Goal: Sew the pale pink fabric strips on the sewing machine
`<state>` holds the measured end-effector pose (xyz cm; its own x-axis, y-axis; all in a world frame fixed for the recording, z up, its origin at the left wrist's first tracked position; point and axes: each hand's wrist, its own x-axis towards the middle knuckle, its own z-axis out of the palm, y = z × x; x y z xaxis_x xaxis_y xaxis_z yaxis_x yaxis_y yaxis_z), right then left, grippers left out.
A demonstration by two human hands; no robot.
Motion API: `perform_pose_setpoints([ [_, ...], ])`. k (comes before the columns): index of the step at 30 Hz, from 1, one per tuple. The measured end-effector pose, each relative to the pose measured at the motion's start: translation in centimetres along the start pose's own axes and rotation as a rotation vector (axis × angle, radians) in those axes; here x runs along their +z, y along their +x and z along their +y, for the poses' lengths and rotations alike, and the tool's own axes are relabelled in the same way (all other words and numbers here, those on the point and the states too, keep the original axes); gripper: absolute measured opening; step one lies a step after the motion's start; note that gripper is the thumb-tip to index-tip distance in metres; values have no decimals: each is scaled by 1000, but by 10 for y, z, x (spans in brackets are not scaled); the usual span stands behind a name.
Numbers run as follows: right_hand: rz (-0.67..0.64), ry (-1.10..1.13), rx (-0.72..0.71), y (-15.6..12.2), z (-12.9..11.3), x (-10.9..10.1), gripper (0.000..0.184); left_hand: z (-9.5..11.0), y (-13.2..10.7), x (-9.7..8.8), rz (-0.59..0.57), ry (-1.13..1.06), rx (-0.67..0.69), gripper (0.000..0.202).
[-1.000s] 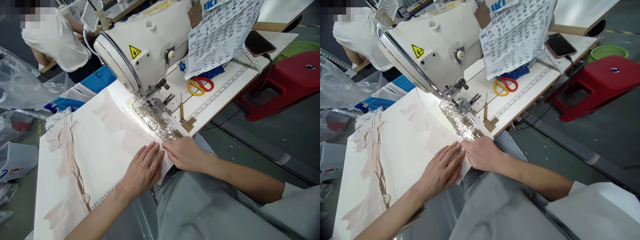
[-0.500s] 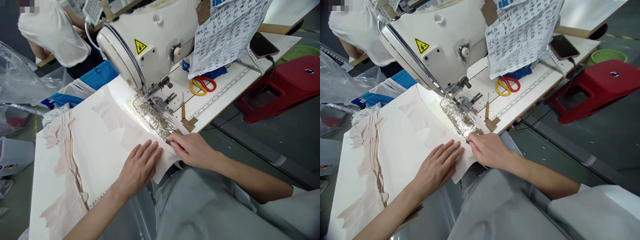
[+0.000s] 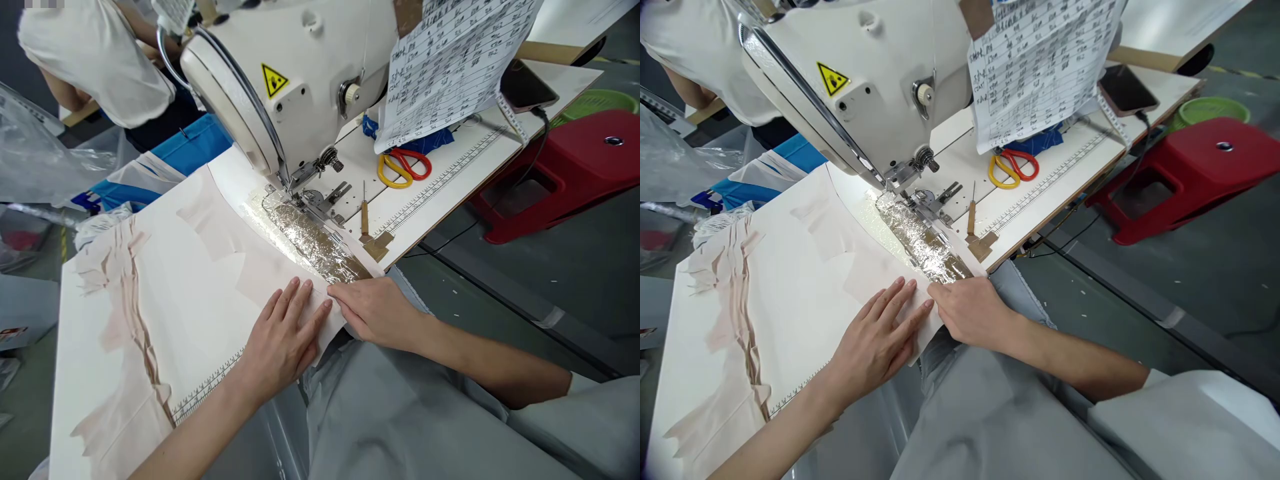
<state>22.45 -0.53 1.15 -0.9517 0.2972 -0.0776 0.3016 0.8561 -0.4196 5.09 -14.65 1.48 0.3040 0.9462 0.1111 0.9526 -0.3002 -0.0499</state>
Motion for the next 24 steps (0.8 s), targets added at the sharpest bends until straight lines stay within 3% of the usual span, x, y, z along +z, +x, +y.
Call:
perform_pose_setpoints([
  [7, -22, -3, -41, -23, 12, -7, 23, -4, -2, -1, -44, 44, -12, 51],
  [12, -33, -46, -3, 9, 7, -9, 22, -20, 0, -2, -18, 92, -112, 50],
  [15, -23, -83, -7, 26, 4, -11, 19, -23, 5, -1, -5, 23, -104, 49],
  [24, 94, -4, 56, 28, 2, -4, 19, -11, 11, 6, 74, 26, -39, 42],
])
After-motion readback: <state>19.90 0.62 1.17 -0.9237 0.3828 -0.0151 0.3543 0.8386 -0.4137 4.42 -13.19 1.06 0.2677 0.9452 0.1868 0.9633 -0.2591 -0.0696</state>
